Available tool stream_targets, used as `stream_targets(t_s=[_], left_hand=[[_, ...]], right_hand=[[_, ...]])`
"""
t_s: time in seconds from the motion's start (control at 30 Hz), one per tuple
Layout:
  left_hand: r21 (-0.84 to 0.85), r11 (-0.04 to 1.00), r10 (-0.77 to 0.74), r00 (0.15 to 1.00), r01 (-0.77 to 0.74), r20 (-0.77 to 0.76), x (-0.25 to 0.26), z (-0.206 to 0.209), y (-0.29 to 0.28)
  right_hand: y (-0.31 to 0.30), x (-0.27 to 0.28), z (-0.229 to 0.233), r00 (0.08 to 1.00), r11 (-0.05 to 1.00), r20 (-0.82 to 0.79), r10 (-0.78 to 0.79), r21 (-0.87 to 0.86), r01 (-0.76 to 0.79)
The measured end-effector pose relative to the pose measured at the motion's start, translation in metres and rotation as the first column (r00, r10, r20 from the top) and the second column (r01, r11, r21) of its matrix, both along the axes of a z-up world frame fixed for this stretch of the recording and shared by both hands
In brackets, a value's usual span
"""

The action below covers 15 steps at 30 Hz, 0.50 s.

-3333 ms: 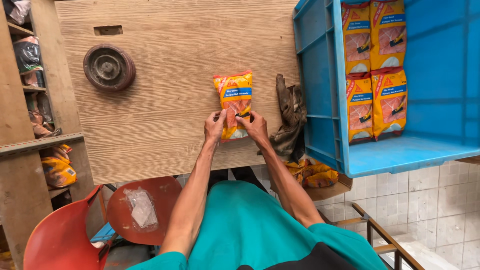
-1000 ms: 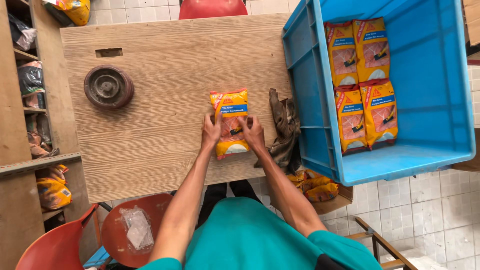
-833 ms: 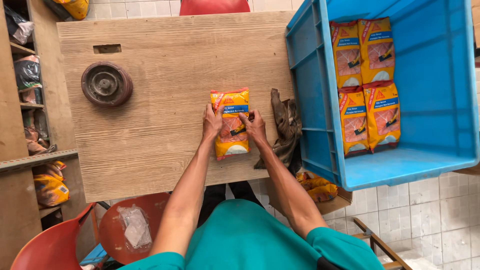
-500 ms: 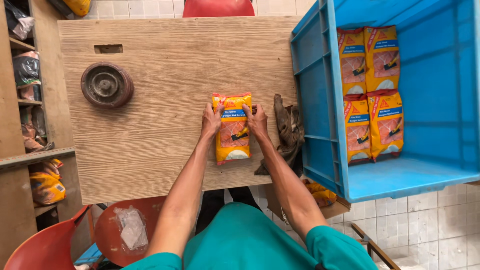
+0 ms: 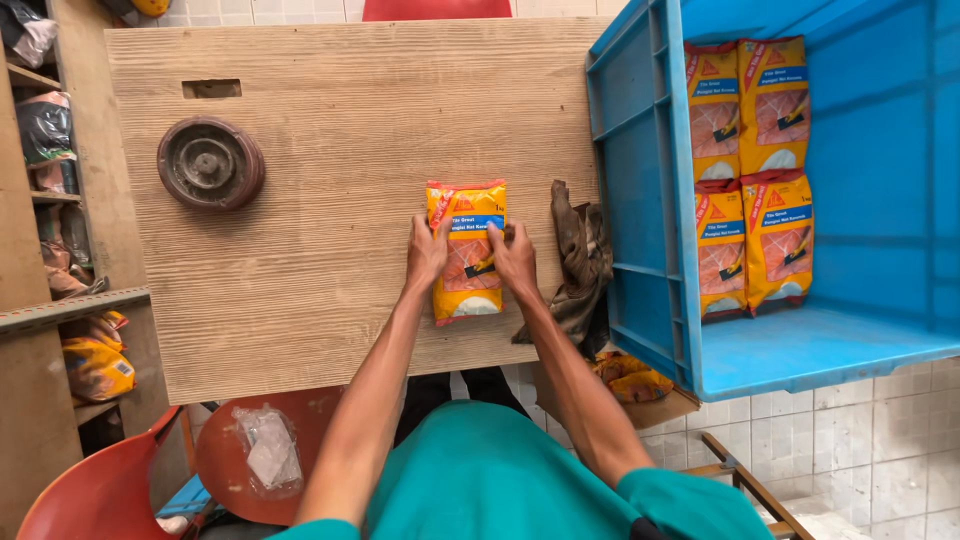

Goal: The person wipes down several small plastic bags of product with a cloth before placing them one at a time into a blue plastic crate.

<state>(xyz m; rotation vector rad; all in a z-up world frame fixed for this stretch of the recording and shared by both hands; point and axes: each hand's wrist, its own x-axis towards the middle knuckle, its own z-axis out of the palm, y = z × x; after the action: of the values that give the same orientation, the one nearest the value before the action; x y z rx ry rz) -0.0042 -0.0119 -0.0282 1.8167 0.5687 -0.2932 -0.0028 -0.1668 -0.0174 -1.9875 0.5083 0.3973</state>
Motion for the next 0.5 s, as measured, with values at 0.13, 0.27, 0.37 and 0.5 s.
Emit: stream_targets(t_s=[0.13,0.27,0.37,0.5], left_hand=[[-0.006,0.994,-0.105,0.983,0.105,-0.151,-0.041,-0.005,0.009],[0.036,0.999,-0.027,0.998,0.028,-0.052,-0.045,-0.008,0.0],[0.06,0.998,0.018,0.999,-0.016,-0.032,-0.045,-0.011,-0.005],[0.027,0.997,0.076,0.996,-0.075,-0.055,-0.04,-0.016,-0.002]], right_hand=[[-0.015,-0.033,-0.017,0.998,0.993,-0.065,-0.013,0.119,0.021],[-0.011,-0.035,-0.021,0.996,0.995,0.036,-0.084,0.064,0.081],[-0.011,-0.037,-0.02,0.993,0.994,0.031,-0.112,-0.006,0.113],[-0.008,-0.035,-0.019,0.979,0.984,-0.1,-0.176,-0.027,0.175]])
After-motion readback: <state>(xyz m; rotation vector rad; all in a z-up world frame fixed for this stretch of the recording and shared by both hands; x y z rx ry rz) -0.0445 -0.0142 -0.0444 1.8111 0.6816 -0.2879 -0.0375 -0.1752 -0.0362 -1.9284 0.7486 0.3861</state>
